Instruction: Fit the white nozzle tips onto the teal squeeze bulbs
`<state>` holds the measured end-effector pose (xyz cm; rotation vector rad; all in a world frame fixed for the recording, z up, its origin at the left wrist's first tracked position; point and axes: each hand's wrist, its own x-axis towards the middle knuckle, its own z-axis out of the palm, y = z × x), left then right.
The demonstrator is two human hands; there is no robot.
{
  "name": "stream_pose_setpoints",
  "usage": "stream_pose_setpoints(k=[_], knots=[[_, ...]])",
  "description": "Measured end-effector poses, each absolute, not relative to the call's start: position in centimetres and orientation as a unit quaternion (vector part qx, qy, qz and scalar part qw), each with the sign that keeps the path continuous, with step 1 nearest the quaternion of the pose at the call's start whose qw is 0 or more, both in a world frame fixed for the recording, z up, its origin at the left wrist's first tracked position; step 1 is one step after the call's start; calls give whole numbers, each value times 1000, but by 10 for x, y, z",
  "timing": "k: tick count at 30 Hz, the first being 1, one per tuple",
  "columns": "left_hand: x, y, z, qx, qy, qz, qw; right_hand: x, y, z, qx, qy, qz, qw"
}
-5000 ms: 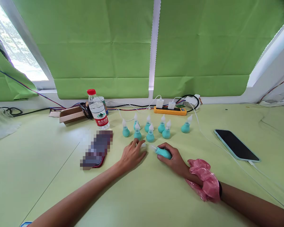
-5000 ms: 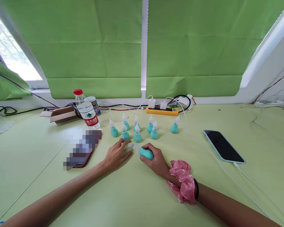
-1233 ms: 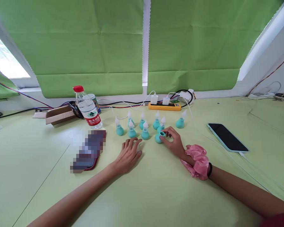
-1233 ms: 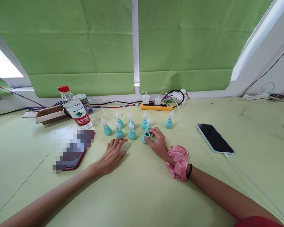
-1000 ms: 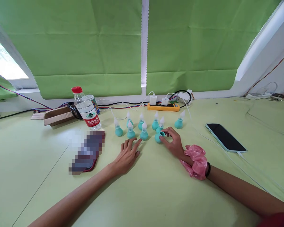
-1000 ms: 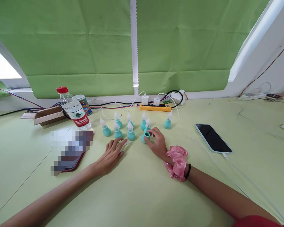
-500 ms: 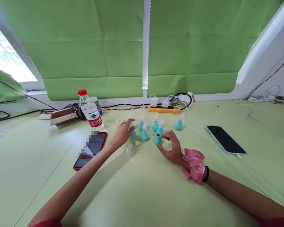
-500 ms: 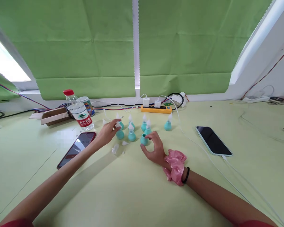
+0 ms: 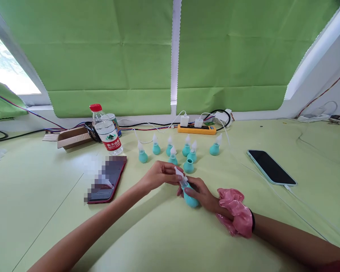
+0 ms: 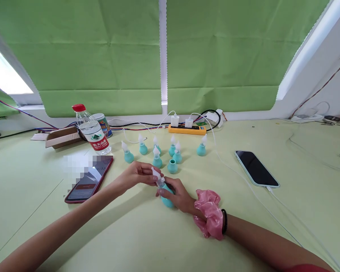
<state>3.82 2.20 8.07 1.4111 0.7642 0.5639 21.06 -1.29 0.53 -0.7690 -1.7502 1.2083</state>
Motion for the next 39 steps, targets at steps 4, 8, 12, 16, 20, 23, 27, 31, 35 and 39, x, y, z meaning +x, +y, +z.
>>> stream_pose_setpoints(k=[4,8,12,16,20,23,27,31,35,39], knots=[[43,27,59,680,401,279,546,208,-10,7,-415,-714,380,417],[37,30,52,799,418,314,297,207,-6,4,-472,-717,282,429],[31,37,45,876,389,272,88,207,-8,2,-501,-714,232,430],[31,41,38,931,340,129,14,212,-11,3,-467,-738,211,439],[33,39,35,947,292,128,-28,214,-13,5,-459,-756,221,412],[31,38,39,932,275,233,-30,212,-13,5,-482,-747,206,408],[29,34,45,904,237,356,-28,209,-11,4,-489,-728,222,427],[33,31,45,933,187,303,-50,209,-9,3,-476,-704,283,445],[35,31,38,941,180,266,-104,210,-8,1,-470,-690,312,452],[37,29,36,942,167,269,-109,209,-9,1,-475,-699,285,453]])
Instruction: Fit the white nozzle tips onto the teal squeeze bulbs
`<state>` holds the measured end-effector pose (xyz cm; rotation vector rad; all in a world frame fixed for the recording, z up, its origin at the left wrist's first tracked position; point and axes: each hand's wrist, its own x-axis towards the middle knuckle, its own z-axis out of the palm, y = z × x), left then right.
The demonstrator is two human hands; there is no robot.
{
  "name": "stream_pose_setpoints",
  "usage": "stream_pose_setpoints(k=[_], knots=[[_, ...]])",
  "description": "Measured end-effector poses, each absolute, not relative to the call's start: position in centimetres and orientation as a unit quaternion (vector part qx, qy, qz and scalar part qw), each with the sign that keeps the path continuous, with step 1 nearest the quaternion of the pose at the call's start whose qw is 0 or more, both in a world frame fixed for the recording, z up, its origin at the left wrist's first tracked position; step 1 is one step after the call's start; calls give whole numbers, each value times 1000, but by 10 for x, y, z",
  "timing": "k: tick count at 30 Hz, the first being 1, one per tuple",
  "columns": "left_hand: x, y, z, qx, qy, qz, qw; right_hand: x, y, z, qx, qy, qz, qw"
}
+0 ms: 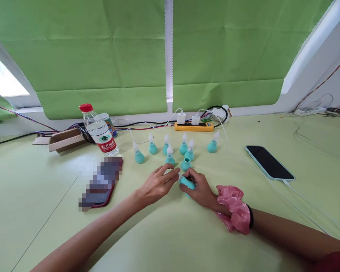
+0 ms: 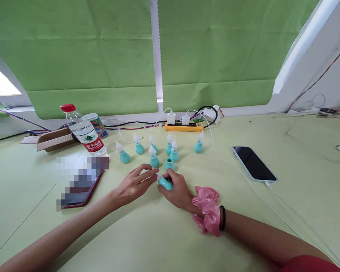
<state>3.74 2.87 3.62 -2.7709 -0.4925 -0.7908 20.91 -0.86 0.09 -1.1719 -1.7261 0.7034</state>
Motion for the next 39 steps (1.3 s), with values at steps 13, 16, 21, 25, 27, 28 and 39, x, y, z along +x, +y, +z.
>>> stream_pose_setpoints(k=[13,16,21,25,27,28,39], knots=[[48,16,39,-931,-287,-171,145,207,-11,-1,-500,-736,140,435],[51,13,34,-921,-302,-175,171,206,-11,-2,-494,-713,195,458],[54,12,30,-885,-336,-323,10,205,-10,0,-452,-629,362,518],[50,14,42,-832,-365,-409,-86,207,-9,2,-459,-570,394,556],[45,19,48,-852,-355,-379,-60,207,-10,2,-456,-575,391,556],[43,23,50,-868,-352,-347,-40,207,-10,2,-449,-587,387,551],[32,48,32,-903,-401,-154,24,209,-9,-2,-422,-649,372,512]])
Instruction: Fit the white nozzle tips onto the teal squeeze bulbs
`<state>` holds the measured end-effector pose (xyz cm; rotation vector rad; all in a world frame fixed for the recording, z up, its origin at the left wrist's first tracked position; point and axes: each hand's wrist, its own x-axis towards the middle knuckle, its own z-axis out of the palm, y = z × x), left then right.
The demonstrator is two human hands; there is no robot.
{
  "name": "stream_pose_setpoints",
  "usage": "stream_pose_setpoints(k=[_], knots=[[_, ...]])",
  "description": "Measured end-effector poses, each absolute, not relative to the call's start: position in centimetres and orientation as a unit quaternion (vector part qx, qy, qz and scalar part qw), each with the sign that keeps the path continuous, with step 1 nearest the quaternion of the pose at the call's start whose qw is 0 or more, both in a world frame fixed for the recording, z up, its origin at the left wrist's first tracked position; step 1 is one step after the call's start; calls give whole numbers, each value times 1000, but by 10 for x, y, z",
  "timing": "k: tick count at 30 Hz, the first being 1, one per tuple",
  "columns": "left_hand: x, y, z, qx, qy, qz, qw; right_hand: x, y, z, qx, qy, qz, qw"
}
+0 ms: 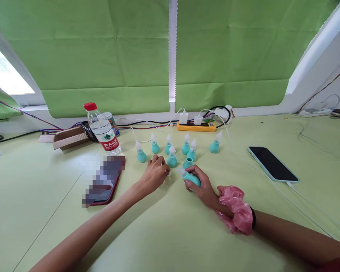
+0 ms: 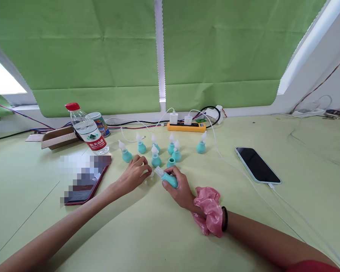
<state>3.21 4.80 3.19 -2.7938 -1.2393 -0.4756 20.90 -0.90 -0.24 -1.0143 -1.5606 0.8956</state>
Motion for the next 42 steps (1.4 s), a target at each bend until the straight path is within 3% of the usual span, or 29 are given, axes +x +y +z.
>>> stream_pose_setpoints(k=[8,12,17,19,21,24,29,33,39,42], knots=[[42,24,53,-897,-366,-239,-67,204,-11,3,-425,-702,318,475],[48,12,52,-921,-349,-174,-19,201,-12,1,-413,-704,351,459],[26,-11,38,-928,-278,-236,76,204,-10,1,-469,-658,337,484],[13,-24,27,-958,-230,-154,79,205,-10,2,-468,-653,343,488],[4,-29,17,-950,-279,-106,86,205,-10,3,-463,-657,346,484],[0,-13,7,-902,-388,-140,128,205,-11,3,-465,-658,343,484],[15,38,2,-892,-373,-212,143,205,-11,2,-468,-656,337,487],[21,55,0,-876,-361,-309,82,205,-11,3,-468,-660,335,483],[6,52,14,-747,-322,-570,-112,205,-12,5,-468,-663,335,479],[-5,41,16,-671,-408,-583,-211,206,-11,5,-471,-665,327,479]])
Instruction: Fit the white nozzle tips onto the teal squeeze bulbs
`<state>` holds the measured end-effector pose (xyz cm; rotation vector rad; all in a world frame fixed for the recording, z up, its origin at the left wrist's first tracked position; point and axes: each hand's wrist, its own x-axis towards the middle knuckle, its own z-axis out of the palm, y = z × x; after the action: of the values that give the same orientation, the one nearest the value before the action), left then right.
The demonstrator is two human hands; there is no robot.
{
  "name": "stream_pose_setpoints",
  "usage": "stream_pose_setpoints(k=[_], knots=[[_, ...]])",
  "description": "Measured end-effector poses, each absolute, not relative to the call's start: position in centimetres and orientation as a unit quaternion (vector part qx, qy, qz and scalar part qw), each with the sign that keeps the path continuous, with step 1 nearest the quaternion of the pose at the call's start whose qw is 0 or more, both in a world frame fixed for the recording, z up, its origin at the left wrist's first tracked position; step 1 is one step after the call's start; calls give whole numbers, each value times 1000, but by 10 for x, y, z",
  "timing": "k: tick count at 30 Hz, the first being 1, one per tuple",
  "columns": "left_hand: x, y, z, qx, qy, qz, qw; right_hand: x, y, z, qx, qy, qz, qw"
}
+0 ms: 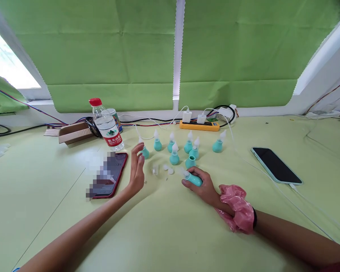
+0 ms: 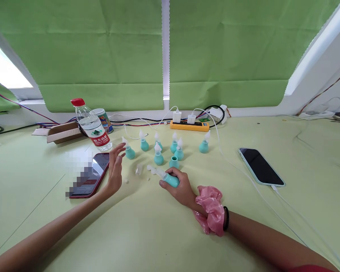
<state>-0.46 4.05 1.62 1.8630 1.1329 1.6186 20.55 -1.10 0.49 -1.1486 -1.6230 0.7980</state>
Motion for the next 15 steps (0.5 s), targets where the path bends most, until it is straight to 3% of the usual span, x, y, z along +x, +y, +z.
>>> stream_pose_setpoints(k=[4,10,13,15], knots=[[-11,15,2,609,525,497,326,206,-10,3,-474,-672,315,473],[22,-4,-11,588,503,488,404,205,-10,4,-467,-678,321,469],[36,-3,-4,598,500,511,363,204,-10,4,-466,-682,320,464],[37,-3,5,650,471,527,279,204,-10,4,-464,-690,315,458]])
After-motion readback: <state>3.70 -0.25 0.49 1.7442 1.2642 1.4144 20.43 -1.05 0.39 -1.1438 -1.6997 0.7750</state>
